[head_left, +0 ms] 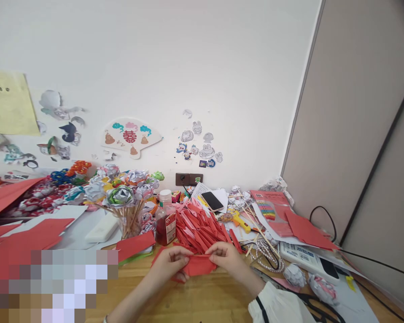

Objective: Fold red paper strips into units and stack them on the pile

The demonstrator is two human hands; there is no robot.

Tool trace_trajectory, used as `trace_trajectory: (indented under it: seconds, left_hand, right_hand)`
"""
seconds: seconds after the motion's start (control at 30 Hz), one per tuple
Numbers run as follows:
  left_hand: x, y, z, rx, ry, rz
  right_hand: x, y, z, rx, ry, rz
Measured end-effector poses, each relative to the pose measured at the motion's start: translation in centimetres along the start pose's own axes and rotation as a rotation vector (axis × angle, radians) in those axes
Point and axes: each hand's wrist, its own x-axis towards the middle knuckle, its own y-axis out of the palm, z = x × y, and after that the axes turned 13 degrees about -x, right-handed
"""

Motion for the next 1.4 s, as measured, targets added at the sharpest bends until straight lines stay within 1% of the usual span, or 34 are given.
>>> trace_trajectory:
  seconds: [0.17, 0.27, 0.4, 0.53, 0.63, 0.8, 0.93, 1.07, 1.17, 1.3, 1.4]
  left_hand:
    - [-0.1, 0.0, -0.1, -0.038, -0.005, -0.018]
    - [-0.1, -0.1, 0.1, -0.074, -0.014, 0.005]
    - [-0.2, 0.0, 0.3, -0.123, 0.007, 0.047]
    - [0.0, 0.3, 0.7, -0.095, 0.007, 0.023]
    - [0.4, 0.2, 1.1, -0.053, 0.005, 0.010]
    - [0.7, 0.1, 1.5, 0.028, 0.053, -0.003]
    - [0.4, 0.4, 1.3, 0.063, 0.080, -0.020]
    - [0.2, 0.6, 1.1, 0.106, 0.109, -0.023]
    - [0.3, 0.5, 1.1, 0.146, 0.129, -0.032]
    - [0.6, 0.2, 1.3, 0.204, 0.225, -0.055]
    - [0.8, 0.0, 1.6, 0.256, 0.269, -0.070]
  right_hand:
    - [-0.1, 0.0, 0.0, -0.062, -0.059, -0.043]
    - [-0.2, -0.1, 0.1, -0.129, -0.100, -0.054]
    - [-0.4, -0.1, 0.3, -0.285, -0.163, -0.078]
    - [-0.6, 0.1, 0.7, -0.396, -0.203, -0.075]
    - [-0.7, 0.1, 0.9, -0.417, -0.182, -0.061]
    - [-0.9, 0.0, 0.9, -0.379, -0.151, 0.019]
    - [-0.8, 0.0, 0.4, -0.363, -0.120, 0.059]
    - [-0.5, 0.1, -0.2, -0.298, -0.062, 0.115]
    - [-0.5, 0.2, -0.5, -0.181, 0.022, 0.150]
    - [-0.8, 0.2, -0.6, 0.057, 0.179, 0.243]
    - [-0.9, 0.3, -0.8, 0.092, 0.207, 0.222]
